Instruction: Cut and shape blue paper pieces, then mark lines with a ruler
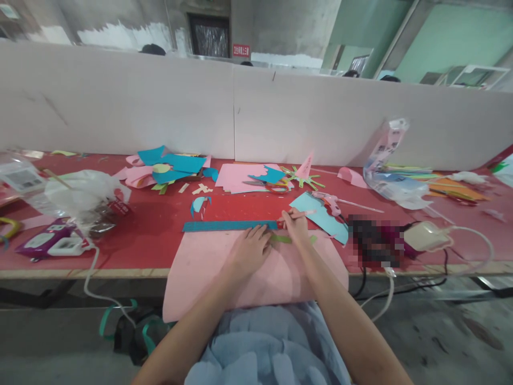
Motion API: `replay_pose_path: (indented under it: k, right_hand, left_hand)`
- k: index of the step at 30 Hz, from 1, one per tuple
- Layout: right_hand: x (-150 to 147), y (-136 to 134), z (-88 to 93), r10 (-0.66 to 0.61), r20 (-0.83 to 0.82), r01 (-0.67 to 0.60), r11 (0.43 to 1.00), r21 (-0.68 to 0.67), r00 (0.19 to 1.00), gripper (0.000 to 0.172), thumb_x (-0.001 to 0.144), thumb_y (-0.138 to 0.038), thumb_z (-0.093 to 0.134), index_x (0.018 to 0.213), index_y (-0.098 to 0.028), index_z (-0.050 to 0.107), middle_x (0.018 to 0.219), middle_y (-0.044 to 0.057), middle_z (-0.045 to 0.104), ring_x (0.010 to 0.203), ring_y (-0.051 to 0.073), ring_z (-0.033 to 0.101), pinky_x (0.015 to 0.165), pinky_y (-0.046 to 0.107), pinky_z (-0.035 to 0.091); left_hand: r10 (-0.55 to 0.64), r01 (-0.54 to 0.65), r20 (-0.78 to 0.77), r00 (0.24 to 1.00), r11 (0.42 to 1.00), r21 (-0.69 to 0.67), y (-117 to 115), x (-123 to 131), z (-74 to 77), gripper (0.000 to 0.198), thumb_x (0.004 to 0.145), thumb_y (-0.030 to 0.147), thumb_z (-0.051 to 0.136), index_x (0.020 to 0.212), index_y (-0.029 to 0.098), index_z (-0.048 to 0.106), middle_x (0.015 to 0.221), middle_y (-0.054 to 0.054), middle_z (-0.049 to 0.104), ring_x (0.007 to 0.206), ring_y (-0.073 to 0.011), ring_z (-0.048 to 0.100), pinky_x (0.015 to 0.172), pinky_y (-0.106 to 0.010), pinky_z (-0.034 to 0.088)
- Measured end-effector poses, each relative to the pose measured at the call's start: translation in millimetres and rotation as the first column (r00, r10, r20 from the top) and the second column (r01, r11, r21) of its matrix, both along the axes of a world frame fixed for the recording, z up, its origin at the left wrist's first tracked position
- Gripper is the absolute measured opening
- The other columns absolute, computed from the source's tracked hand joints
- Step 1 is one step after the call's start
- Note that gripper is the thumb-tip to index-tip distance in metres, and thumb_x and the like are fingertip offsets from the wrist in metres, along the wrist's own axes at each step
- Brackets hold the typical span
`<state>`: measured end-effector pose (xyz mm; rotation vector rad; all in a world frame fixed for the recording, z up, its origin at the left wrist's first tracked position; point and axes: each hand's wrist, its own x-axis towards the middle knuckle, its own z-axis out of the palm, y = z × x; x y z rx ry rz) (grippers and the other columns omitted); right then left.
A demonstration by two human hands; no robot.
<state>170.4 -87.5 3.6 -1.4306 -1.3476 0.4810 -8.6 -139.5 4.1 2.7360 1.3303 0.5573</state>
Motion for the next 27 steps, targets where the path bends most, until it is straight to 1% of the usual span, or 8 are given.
replay_pose_path:
  k: [3, 7, 11, 14, 18, 22, 25, 27]
  right_hand:
    - [-2.0, -0.8, 1.7, 0.011, 0.003, -0.011, 1.0, 0.0, 1.0, 0.032, 0.083, -0.047, 0.051, 0.062, -0.024, 0.044, 0.046, -0.003, 0.055, 0.047, 0.015, 0.055, 0.053, 0.025, 0.041]
    - [-5.7, -3.0, 5.3, 0.112, -0.021, -0.111, 0.994, 0.019, 0.994, 0.038, 0.083, -0.053, 0.05, 0.06, -0.023, 0.045, 0.051, 0.0, 0.06, 0.052, 0.015, 0.059, 0.056, 0.025, 0.044]
    - [-7.2, -4.4, 6.2, 0.187, -0.007, -0.187, 0.982, -0.002, 0.982, 0.042, 0.083, -0.056, 0.048, 0.058, -0.023, 0.045, 0.053, 0.001, 0.062, 0.051, 0.015, 0.058, 0.052, 0.025, 0.042]
    - [-6.2, -2.5, 2.9, 0.168, 0.009, -0.168, 0.986, -0.004, 0.986, 0.041, 0.083, -0.056, 0.048, 0.059, -0.023, 0.045, 0.054, 0.002, 0.063, 0.05, 0.015, 0.058, 0.049, 0.025, 0.04]
    - [-5.3, 0.7, -2.0, 0.157, 0.008, -0.157, 0.987, 0.009, 0.988, 0.039, 0.083, -0.056, 0.047, 0.062, -0.023, 0.045, 0.054, 0.002, 0.063, 0.052, 0.016, 0.06, 0.049, 0.025, 0.04]
    - [-5.7, -0.4, -0.3, 0.148, -0.009, -0.148, 0.989, -0.005, 0.989, 0.038, 0.082, -0.055, 0.05, 0.061, -0.023, 0.044, 0.053, 0.001, 0.063, 0.049, 0.016, 0.059, 0.048, 0.025, 0.041]
    - [-5.2, -2.0, 2.2, 0.163, -0.025, -0.163, 0.987, -0.012, 0.986, 0.037, 0.083, -0.051, 0.051, 0.06, -0.023, 0.043, 0.052, 0.001, 0.063, 0.053, 0.016, 0.061, 0.051, 0.025, 0.042]
    - [-4.4, -2.0, 2.6, 0.142, -0.028, -0.142, 0.99, -0.017, 0.99, 0.036, 0.083, -0.049, 0.051, 0.059, -0.023, 0.042, 0.052, 0.001, 0.063, 0.051, 0.015, 0.06, 0.053, 0.025, 0.043]
  left_hand:
    - [0.0, 0.0, 0.012, 1.0, 1.0, 0.01, 0.4, 0.0, -0.9, 0.034, 0.093, 0.027, 0.041, 0.124, 0.019, 0.052, 0.14, -0.009, 0.046, 0.128, -0.0231, 0.042, 0.108, -0.042, 0.032]
    - [-0.01, 0.009, 0.017, 1.0, 1.0, 0.02, 0.9, -0.5, -2.0, 0.034, 0.093, 0.028, 0.041, 0.124, 0.019, 0.053, 0.139, -0.008, 0.048, 0.129, -0.0225, 0.042, 0.108, -0.041, 0.031]
    - [-0.012, 0.012, 0.021, 1.0, 1.0, 0.029, 1.3, -0.4, -2.5, 0.034, 0.093, 0.028, 0.041, 0.123, 0.019, 0.053, 0.138, -0.009, 0.049, 0.129, -0.0225, 0.042, 0.108, -0.042, 0.03]
    - [-0.008, 0.008, 0.023, 1.0, 1.0, 0.017, 1.3, 0.3, -1.7, 0.034, 0.093, 0.027, 0.042, 0.123, 0.019, 0.053, 0.138, -0.009, 0.048, 0.128, -0.0221, 0.042, 0.109, -0.041, 0.031]
    - [-0.011, 0.011, 0.027, 1.0, 1.0, 0.003, 0.9, 0.5, -0.3, 0.034, 0.093, 0.026, 0.042, 0.124, 0.019, 0.053, 0.139, -0.009, 0.048, 0.129, -0.0215, 0.041, 0.109, -0.04, 0.031]
    - [-0.015, 0.015, 0.025, 1.0, 1.0, 0.002, 0.3, 0.1, -0.1, 0.034, 0.093, 0.027, 0.041, 0.123, 0.019, 0.053, 0.139, -0.009, 0.047, 0.13, -0.0215, 0.04, 0.109, -0.04, 0.03]
    - [-0.016, 0.016, 0.02, 1.0, 1.0, 0.002, 0.3, -0.2, -0.4, 0.034, 0.093, 0.027, 0.041, 0.123, 0.018, 0.053, 0.138, -0.009, 0.048, 0.13, -0.0217, 0.041, 0.109, -0.04, 0.03]
    - [-0.017, 0.017, 0.019, 1.0, 1.0, -0.003, 0.4, -0.4, -0.6, 0.034, 0.093, 0.027, 0.041, 0.123, 0.018, 0.053, 0.138, -0.01, 0.048, 0.13, -0.022, 0.04, 0.109, -0.041, 0.03]
